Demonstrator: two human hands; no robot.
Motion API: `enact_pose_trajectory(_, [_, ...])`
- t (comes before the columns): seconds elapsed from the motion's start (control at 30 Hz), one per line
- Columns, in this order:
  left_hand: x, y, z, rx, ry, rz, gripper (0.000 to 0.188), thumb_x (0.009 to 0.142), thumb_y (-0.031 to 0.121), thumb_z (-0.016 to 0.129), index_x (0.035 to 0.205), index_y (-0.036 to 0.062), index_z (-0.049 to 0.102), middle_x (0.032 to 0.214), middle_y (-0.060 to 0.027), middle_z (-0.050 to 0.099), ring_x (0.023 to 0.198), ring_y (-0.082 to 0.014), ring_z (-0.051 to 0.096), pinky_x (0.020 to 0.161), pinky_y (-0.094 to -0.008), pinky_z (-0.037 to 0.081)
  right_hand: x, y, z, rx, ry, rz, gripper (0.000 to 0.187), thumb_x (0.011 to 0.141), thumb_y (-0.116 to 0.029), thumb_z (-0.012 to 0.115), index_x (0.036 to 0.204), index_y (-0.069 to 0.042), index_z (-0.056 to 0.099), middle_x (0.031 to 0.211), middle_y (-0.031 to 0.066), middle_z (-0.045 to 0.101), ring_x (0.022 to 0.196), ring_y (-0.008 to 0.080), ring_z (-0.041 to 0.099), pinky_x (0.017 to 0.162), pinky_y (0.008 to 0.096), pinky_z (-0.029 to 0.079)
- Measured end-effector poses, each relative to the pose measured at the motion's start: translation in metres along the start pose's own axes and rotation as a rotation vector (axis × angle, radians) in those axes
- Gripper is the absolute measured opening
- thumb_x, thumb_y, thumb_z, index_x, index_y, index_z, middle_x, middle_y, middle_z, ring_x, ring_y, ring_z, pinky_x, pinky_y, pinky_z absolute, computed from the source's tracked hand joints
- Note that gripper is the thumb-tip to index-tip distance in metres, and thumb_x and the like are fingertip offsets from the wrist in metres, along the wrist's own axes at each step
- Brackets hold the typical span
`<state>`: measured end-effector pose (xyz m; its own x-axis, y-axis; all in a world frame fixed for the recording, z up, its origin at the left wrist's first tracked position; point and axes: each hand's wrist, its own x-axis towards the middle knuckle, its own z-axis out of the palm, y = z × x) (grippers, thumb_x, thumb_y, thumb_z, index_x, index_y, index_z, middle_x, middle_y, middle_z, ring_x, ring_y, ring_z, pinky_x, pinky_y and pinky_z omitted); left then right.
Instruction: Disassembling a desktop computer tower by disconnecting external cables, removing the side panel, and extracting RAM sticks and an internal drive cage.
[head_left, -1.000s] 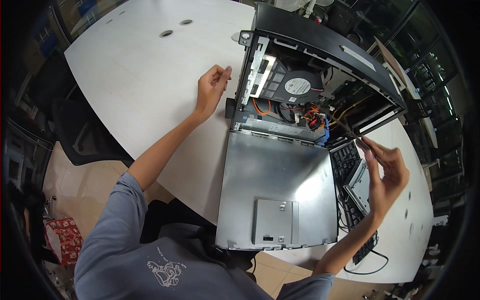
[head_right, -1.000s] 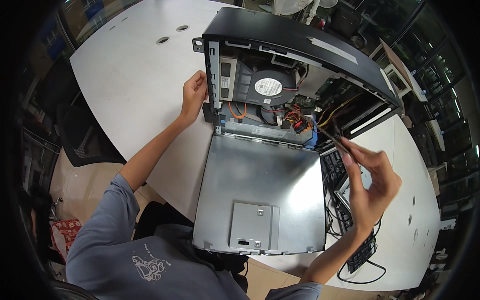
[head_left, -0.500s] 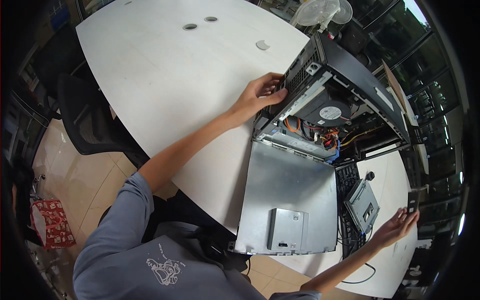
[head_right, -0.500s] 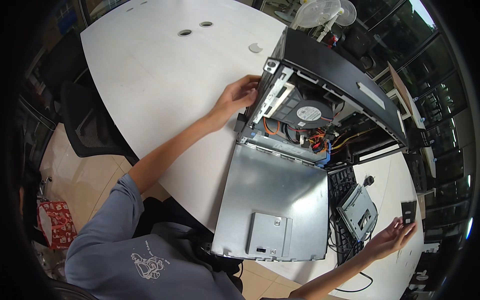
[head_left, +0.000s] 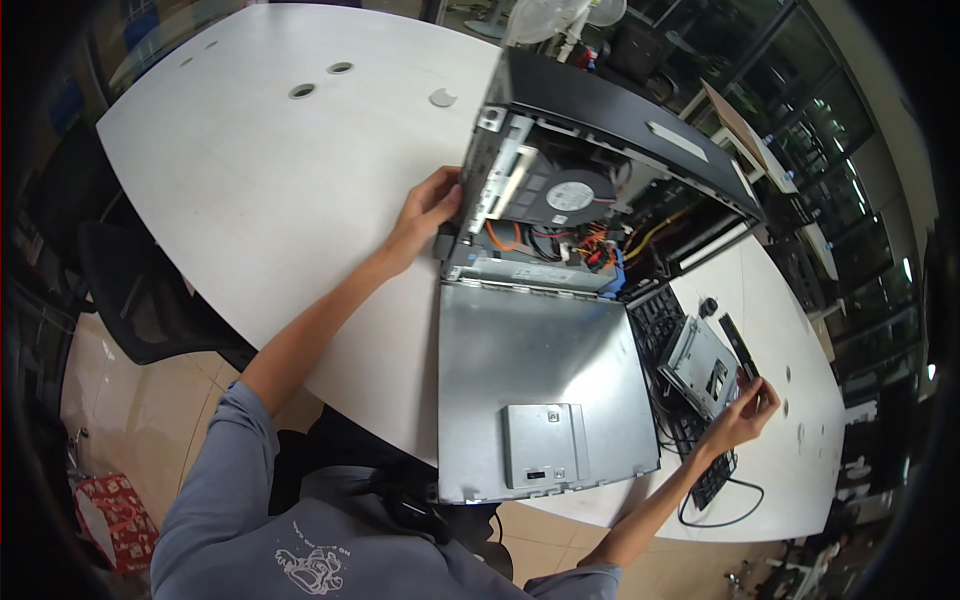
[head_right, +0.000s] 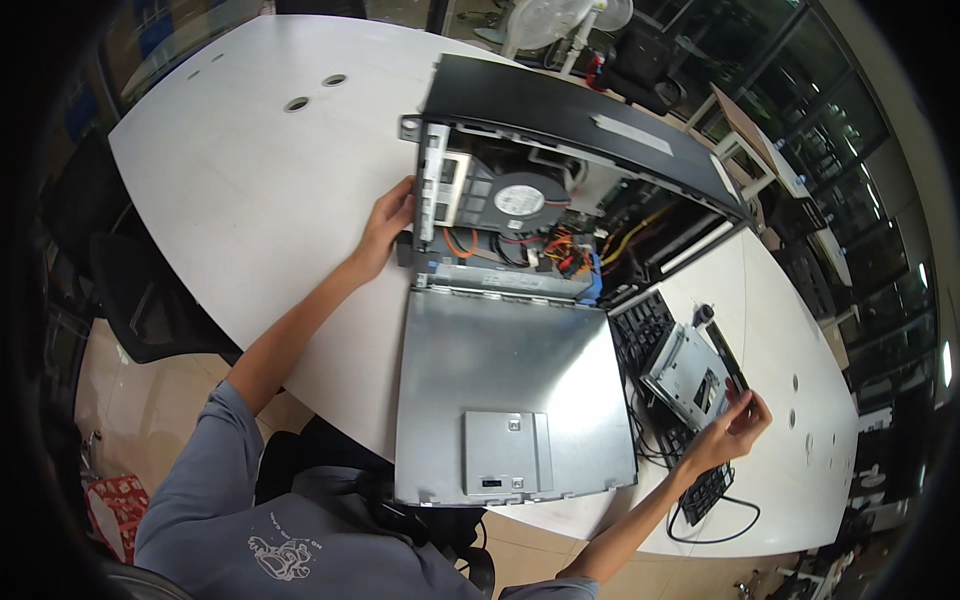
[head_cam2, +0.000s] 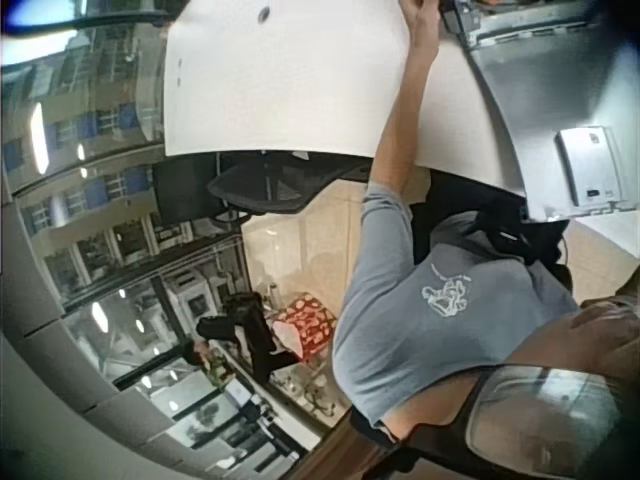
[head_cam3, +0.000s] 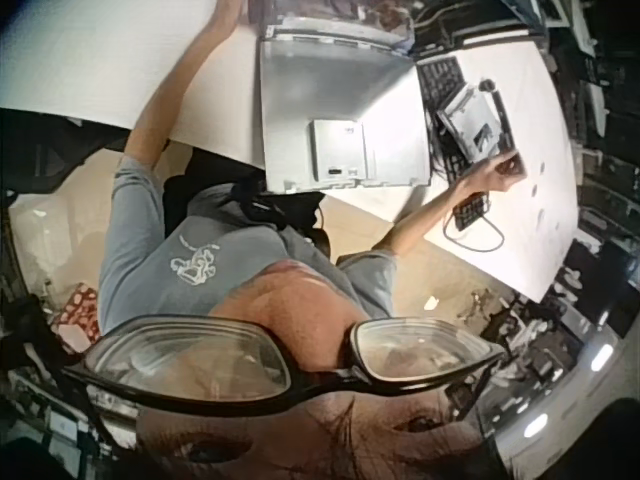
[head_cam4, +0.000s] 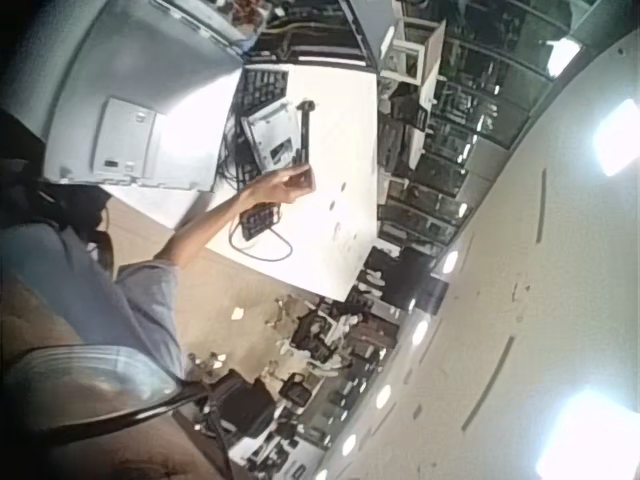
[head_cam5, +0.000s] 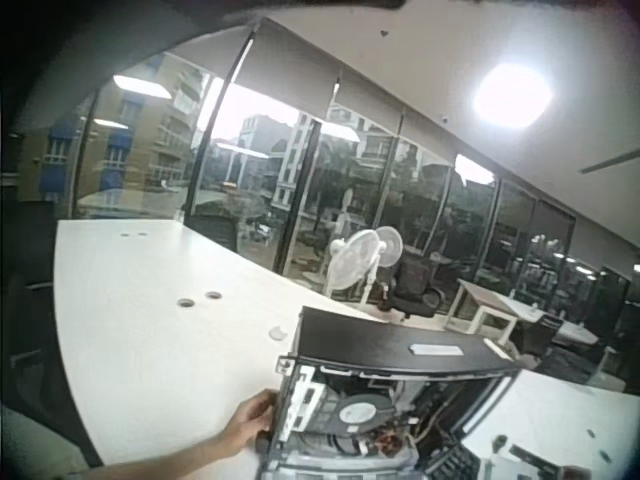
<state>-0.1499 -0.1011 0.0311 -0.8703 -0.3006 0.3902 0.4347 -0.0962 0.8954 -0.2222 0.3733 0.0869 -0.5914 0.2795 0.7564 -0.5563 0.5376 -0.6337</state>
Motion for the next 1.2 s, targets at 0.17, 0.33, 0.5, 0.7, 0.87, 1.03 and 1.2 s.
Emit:
enact_pose_trajectory(0.17, [0.001, 0.004, -0.005, -0.089, -0.067, -0.108, 0.05, 0.096, 0.039, 0.055, 0.128, 0.0007, 0.049, 0.115, -0.0052, 0.06, 0.107, -0.0124, 0.053, 0.092, -0.0261, 0.039, 0.001, 0.009, -0.003, -0.111, -0.078, 0.026, 0.014, 0.099, -0.011, 0.055, 0.104, 0.002, 0.055, 0.091, 0.0122, 0.066, 0.082, 0.0173, 0.068, 0.077, 0.0271, 0.055])
enact_pose_trajectory(0.33, [-0.001, -0.001, -0.002, -0.262, 0.042, -0.226, 0.06, 0.094, 0.053, 0.052, 0.127, 0.0027, 0.049, 0.115, -0.0048, 0.059, 0.103, -0.0136, 0.051, 0.091, -0.0274, 0.038, 0.0, 0.014, -0.001, -0.074, -0.088, 0.092, 0.015, 0.1, -0.012, 0.054, 0.102, 0.003, 0.056, 0.093, 0.0127, 0.067, 0.083, 0.0173, 0.069, 0.079, 0.0279, 0.055])
enact_pose_trajectory(0.5, [-0.001, 0.001, 0.008, -0.297, 0.229, -0.358, 0.056, 0.095, 0.054, 0.049, 0.122, 0.0055, 0.053, 0.107, -0.004, 0.061, 0.098, -0.0152, 0.051, 0.09, -0.0292, 0.038, 0.001, 0.011, 0.0, -0.044, -0.016, 0.076, 0.015, 0.1, -0.011, 0.052, 0.104, 0.003, 0.057, 0.1, 0.0142, 0.066, 0.093, 0.0187, 0.067, 0.086, 0.0295, 0.053])
enact_pose_trajectory(0.7, [0.0, -0.021, -0.004, -0.294, 0.181, -0.379, 0.049, 0.095, 0.052, 0.05, 0.117, 0.0084, 0.055, 0.107, -0.0042, 0.062, 0.1, -0.0137, 0.05, 0.09, -0.0286, 0.038, 0.002, 0.011, -0.001, -0.13, -0.038, -0.027, 0.016, 0.1, -0.012, 0.053, 0.105, 0.003, 0.057, 0.101, 0.0145, 0.067, 0.096, 0.0189, 0.066, 0.089, 0.0288, 0.051])
enact_pose_trajectory(0.87, [-0.003, -0.021, -0.001, -0.27, 0.218, -0.335, 0.055, 0.095, 0.05, 0.048, 0.129, 0.0071, 0.051, 0.116, -0.0054, 0.061, 0.102, -0.0141, 0.05, 0.093, -0.0283, 0.038, -0.003, 0.001, -0.004, -0.21, -0.139, 0.076, 0.017, 0.098, -0.014, 0.058, 0.102, 0.002, 0.06, 0.08, 0.0095, 0.069, 0.066, 0.0142, 0.068, 0.068, 0.0233, 0.052])
enact_pose_trajectory(1.03, [-0.001, -0.035, -0.012, -0.251, 0.263, -0.308, 0.057, 0.098, 0.046, 0.044, 0.14, 0.0078, 0.044, 0.123, -0.0066, 0.058, 0.109, -0.0152, 0.049, 0.098, -0.0304, 0.038, -0.004, -0.001, 0.002, -0.124, -0.077, -0.039, 0.012, 0.096, -0.007, 0.059, 0.102, 0.003, 0.06, 0.082, 0.0101, 0.069, 0.072, 0.0147, 0.069, 0.069, 0.0229, 0.052])
enact_pose_trajectory(1.2, [-0.005, -0.026, -0.006, -0.257, 0.29, -0.299, 0.048, 0.098, 0.042, 0.046, 0.133, 0.0091, 0.052, 0.109, -0.0044, 0.061, 0.101, -0.0145, 0.057, 0.091, -0.0299, 0.045, -0.002, -0.001, 0.004, -0.21, -0.206, -0.229, 0.009, 0.09, -0.002, 0.066, 0.097, 0.003, 0.067, 0.092, 0.0128, 0.072, 0.083, 0.0183, 0.071, 0.074, 0.0276, 0.056])
